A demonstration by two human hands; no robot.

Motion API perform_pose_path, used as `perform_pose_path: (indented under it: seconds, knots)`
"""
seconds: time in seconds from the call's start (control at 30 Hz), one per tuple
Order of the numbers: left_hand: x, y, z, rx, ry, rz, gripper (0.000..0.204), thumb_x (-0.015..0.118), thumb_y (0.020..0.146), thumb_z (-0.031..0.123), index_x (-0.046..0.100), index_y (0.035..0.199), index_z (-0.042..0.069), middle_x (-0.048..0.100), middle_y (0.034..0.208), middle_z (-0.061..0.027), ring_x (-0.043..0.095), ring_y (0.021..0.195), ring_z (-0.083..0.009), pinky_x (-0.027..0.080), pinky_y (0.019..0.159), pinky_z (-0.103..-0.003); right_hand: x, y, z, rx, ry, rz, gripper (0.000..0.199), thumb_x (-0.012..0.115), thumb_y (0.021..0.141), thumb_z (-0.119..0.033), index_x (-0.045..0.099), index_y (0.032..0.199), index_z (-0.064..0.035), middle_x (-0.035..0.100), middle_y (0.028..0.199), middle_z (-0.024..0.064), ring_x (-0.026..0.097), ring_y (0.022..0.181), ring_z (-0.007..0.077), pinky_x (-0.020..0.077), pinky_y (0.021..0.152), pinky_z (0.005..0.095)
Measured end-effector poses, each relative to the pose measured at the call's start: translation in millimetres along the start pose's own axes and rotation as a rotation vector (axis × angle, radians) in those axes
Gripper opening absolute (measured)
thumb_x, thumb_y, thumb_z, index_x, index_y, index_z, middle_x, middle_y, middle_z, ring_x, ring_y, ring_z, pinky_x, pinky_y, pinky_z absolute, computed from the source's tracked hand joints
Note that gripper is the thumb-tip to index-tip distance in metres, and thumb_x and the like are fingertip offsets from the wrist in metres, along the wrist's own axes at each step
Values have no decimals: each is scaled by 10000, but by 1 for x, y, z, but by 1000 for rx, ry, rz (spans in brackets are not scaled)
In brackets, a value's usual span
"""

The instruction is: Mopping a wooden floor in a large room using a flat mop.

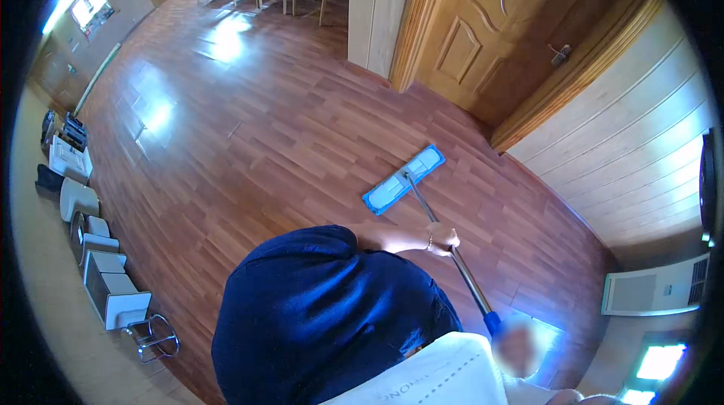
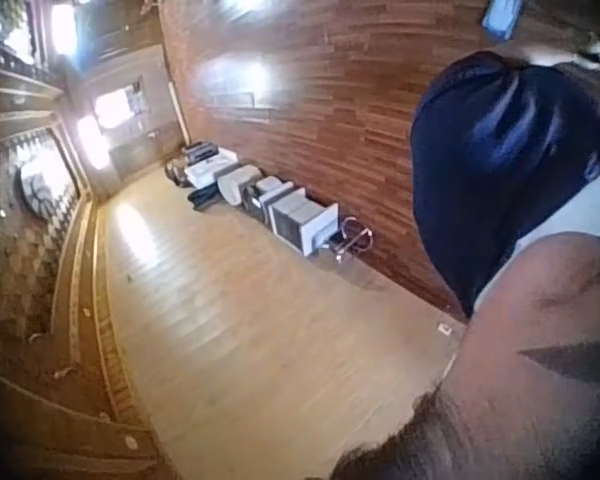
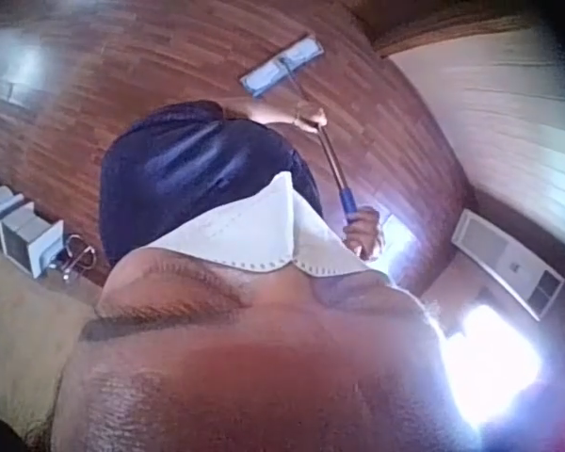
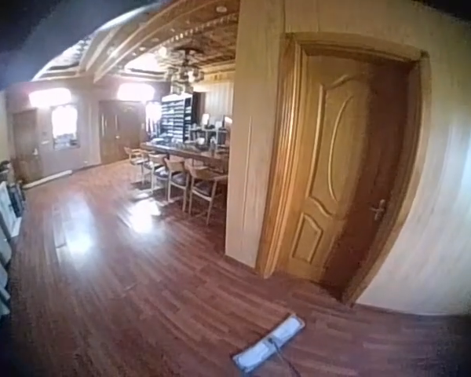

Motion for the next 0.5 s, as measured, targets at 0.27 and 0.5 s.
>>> perform_pose_path:
  seconds: [0.27,0.5]
  knots:
    - [-43,-20,-100,-199,-53,69,85,626,689,184,600,686,103,621,722,-132,645,719,-356,517,600,-490,36,11,62,-52,-191,252,367,599,882,-311,495,627,-67,549,578,94,559,575,243,452,548,375]
    - [-96,-74,-224,-411,-1,165,88,578,711,176,532,713,100,590,735,-100,623,718,-330,487,577,-450,127,36,135,251,-409,44,110,542,835,-106,537,745,-41,653,774,151,650,754,295,486,769,408]
Point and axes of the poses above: each hand's wrist, its own y-axis towards the middle knuckle, its own x-axis out of the palm, z = x × y, the point moved 10 cm from there along y, towards the middle knuckle
